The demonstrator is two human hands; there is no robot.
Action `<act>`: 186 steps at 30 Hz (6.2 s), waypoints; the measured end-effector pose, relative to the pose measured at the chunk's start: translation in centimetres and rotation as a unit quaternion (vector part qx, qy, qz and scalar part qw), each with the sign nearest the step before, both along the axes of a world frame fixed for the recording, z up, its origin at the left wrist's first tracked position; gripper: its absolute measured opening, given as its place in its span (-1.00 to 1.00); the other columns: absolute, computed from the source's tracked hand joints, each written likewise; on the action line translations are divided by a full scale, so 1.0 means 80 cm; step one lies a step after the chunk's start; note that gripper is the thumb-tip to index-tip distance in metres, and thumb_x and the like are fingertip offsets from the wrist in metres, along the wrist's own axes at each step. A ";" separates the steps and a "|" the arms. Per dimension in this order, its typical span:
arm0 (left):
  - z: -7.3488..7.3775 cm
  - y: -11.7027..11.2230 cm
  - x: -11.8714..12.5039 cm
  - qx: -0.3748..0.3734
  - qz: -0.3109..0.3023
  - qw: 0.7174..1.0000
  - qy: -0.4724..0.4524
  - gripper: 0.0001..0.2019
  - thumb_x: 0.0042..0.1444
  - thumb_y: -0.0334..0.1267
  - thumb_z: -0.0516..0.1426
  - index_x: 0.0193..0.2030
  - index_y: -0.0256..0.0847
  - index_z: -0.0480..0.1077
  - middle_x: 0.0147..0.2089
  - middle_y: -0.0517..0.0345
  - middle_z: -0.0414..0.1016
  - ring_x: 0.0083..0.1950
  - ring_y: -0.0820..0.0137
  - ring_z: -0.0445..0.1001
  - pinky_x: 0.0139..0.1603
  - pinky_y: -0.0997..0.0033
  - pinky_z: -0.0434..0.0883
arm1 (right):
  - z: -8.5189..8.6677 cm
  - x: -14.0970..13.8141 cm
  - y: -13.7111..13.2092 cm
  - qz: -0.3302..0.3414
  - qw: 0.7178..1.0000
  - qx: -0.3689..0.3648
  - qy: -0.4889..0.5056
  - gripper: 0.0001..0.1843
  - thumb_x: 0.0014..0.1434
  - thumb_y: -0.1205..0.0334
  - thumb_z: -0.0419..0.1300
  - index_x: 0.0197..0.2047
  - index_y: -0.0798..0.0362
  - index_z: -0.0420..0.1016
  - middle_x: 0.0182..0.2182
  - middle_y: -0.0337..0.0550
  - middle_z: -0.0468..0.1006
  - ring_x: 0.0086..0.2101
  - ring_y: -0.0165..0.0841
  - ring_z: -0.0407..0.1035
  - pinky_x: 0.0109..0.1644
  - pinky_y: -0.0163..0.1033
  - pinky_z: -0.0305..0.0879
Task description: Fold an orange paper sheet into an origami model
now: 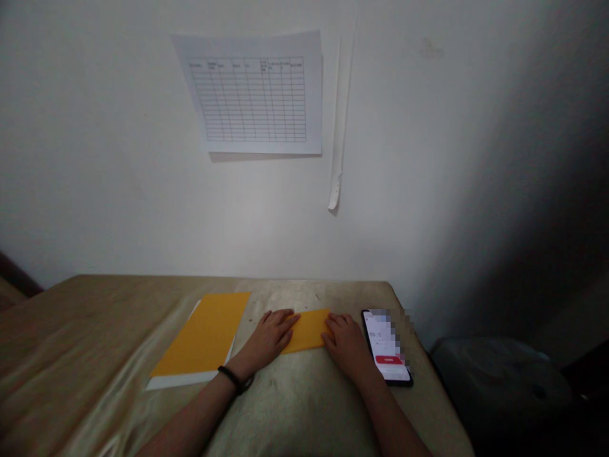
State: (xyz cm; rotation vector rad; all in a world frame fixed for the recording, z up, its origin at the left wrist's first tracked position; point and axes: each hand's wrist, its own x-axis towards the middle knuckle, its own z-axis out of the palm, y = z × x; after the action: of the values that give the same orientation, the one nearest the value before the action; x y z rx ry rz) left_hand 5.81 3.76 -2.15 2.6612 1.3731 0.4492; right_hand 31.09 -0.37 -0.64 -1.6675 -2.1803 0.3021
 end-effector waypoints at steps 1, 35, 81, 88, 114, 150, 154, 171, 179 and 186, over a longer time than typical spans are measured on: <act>-0.001 0.000 0.000 0.006 0.003 1.000 -0.004 -0.57 0.35 -0.23 -0.01 0.33 0.01 0.28 0.32 0.02 0.32 0.34 0.20 0.23 0.40 -0.05 0.05 | 0.001 0.000 0.000 -0.001 1.000 0.000 -0.002 -0.52 0.35 0.07 0.01 0.22 0.09 0.44 0.22 -0.04 0.42 0.20 -0.17 0.21 0.33 -0.09 0.08; 0.020 0.004 -0.030 -0.054 0.115 0.986 -0.110 -0.61 0.05 -0.05 0.31 0.00 -0.12 0.50 0.13 0.05 0.54 0.13 0.18 0.49 0.17 0.25 0.37 | -0.001 -0.005 -0.003 -0.005 1.000 -0.016 -0.024 -0.57 0.38 0.07 -0.03 0.23 -0.18 0.43 0.26 -0.10 0.35 0.23 -0.16 0.15 0.30 -0.01 0.09; 0.030 -0.004 -0.021 -0.037 0.112 0.993 -0.031 -0.61 0.28 0.04 0.08 0.04 -0.12 0.56 0.24 -0.01 0.47 0.26 0.18 0.42 0.29 0.22 0.30 | -0.007 -0.003 0.000 0.000 1.000 -0.001 -0.026 -0.55 0.36 0.08 -0.02 0.24 -0.11 0.43 0.27 -0.12 0.36 0.22 -0.17 0.17 0.31 -0.05 0.07; 0.028 -0.004 -0.022 -0.043 0.107 0.993 -0.020 -0.62 0.18 0.00 0.20 0.06 -0.10 0.53 0.27 0.00 0.42 0.28 0.14 0.38 0.30 0.20 0.27 | -0.005 -0.003 -0.002 -0.002 1.000 0.000 -0.020 -0.56 0.36 0.09 -0.02 0.22 -0.08 0.44 0.26 -0.10 0.36 0.22 -0.16 0.16 0.31 -0.05 0.07; 0.022 -0.026 0.022 0.026 0.072 0.996 0.041 -0.53 0.20 0.02 0.18 0.19 -0.11 0.38 0.26 -0.07 0.36 0.27 0.07 0.31 0.31 -0.07 0.18 | -0.006 -0.028 -0.004 -0.051 0.998 0.011 -0.040 -0.41 0.20 -0.13 0.17 0.20 0.02 0.42 0.20 -0.05 0.43 0.20 -0.05 0.17 0.29 -0.03 0.02; 0.023 0.010 -0.036 -0.193 -0.019 0.981 -0.005 -0.24 0.02 0.03 0.31 0.38 0.15 0.20 0.48 0.01 0.07 0.48 0.03 0.03 0.41 -0.32 -0.36 | -0.017 0.029 0.013 0.050 0.989 -0.101 0.098 -0.26 -0.04 0.50 0.02 0.23 -0.09 0.40 0.33 -0.21 0.28 0.32 -0.32 0.07 0.41 -0.01 -0.05; 0.024 0.010 -0.039 -0.198 -0.026 0.980 -0.005 -0.22 0.02 0.04 0.31 0.39 0.13 0.18 0.49 -0.01 0.05 0.48 0.03 0.02 0.41 -0.32 -0.37 | -0.014 0.030 0.011 0.053 0.989 -0.097 0.098 -0.26 -0.05 0.51 -0.03 0.20 -0.06 0.43 0.31 -0.19 0.31 0.32 -0.33 0.08 0.42 -0.01 -0.06; 0.022 0.004 -0.036 -0.156 -0.003 0.987 -0.042 -0.50 0.06 -0.17 0.29 0.18 0.01 0.41 0.42 -0.01 0.22 0.49 0.07 0.02 0.43 -0.22 -0.11 | -0.004 -0.011 -0.008 -0.007 0.999 -0.046 0.007 -0.51 0.23 0.13 0.14 0.23 -0.16 0.40 0.32 -0.12 0.24 0.31 -0.13 0.06 0.39 0.04 -0.07; 0.017 -0.020 0.005 -0.047 0.047 0.996 -0.061 -0.56 0.02 -0.02 0.31 0.00 -0.14 0.41 0.20 -0.05 0.40 0.27 0.10 0.31 0.40 -0.10 0.03 | -0.001 -0.021 -0.012 0.055 0.997 -0.036 0.031 -0.59 0.27 0.20 0.07 0.16 -0.15 0.46 0.26 -0.17 0.34 0.28 -0.25 0.11 0.41 0.00 -0.17; 0.015 -0.034 0.027 -0.005 0.072 0.997 -0.026 -0.51 0.18 0.20 0.13 0.04 -0.15 0.31 0.22 -0.12 0.33 0.31 0.05 0.24 0.39 -0.27 -0.08 | -0.004 -0.039 -0.008 0.000 0.999 -0.005 0.044 -0.57 0.22 0.00 0.20 0.11 -0.05 0.44 0.17 -0.07 0.42 0.22 -0.15 0.19 0.38 -0.07 -0.07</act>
State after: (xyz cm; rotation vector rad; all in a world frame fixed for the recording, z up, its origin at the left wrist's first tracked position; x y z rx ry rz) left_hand 7.99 1.03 -0.92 2.5344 1.5529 0.5218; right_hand 27.98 -1.05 -0.99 -1.6266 -2.1180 0.3792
